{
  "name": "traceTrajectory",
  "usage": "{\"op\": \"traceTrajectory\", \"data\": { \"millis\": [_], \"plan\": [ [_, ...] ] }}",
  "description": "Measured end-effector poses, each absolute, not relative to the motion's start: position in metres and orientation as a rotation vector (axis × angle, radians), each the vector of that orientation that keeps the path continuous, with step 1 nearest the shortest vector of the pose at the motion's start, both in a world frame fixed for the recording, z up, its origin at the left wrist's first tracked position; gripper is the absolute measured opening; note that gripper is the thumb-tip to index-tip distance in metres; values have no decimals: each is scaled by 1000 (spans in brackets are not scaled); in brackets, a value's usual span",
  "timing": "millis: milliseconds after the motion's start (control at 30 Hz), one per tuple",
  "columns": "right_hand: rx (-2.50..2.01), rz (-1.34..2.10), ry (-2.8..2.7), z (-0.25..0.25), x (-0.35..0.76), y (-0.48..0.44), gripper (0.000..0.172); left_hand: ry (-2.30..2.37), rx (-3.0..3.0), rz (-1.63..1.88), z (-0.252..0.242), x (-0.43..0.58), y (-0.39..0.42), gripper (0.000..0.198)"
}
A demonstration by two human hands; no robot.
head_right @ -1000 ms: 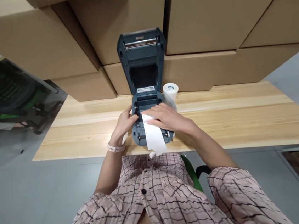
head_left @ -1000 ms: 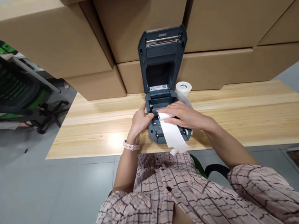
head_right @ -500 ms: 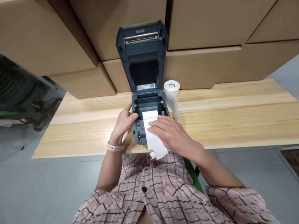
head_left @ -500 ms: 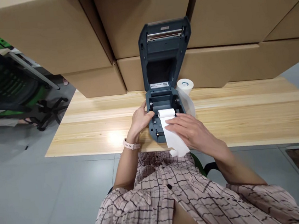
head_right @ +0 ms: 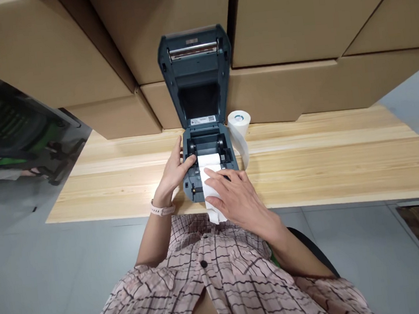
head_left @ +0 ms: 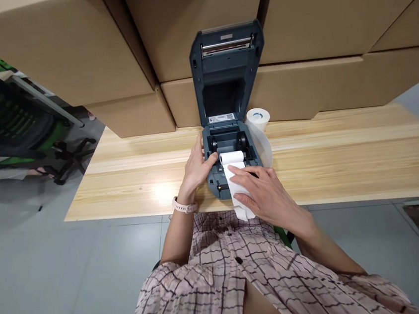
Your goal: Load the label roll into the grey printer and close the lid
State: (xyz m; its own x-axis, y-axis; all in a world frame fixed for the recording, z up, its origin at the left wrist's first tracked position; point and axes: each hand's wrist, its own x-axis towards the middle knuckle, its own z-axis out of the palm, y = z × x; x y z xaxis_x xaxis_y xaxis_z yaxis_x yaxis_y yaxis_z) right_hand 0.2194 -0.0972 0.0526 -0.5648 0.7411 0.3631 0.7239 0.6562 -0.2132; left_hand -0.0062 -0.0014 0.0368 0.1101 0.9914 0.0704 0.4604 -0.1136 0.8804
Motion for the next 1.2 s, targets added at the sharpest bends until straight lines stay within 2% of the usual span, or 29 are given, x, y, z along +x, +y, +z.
{"op": "traceTrajectory", "data": {
  "millis": [133, 233, 433, 900, 1200],
  "plan": [
    [-1164, 66, -2454, 56, 213, -93, 38, 1231, 1706, 1054, 22, -7, 4, 81],
    [-1146, 14, -2447, 57, 210, -92, 38, 1245, 1683, 1048, 18, -7, 7, 84],
    [-1097, 15, -2415, 54, 208, -96, 27, 1204, 1647, 1050, 18, -5, 6, 86],
    [-1125, 51, -2362, 47, 204, -100, 29, 1124, 1607, 1036, 17, -5, 5, 84],
    [-1129, -5, -2370, 48, 204, -100, 29, 1027, 1676, 1098, -9, -12, 18, 83]
  ]
}}
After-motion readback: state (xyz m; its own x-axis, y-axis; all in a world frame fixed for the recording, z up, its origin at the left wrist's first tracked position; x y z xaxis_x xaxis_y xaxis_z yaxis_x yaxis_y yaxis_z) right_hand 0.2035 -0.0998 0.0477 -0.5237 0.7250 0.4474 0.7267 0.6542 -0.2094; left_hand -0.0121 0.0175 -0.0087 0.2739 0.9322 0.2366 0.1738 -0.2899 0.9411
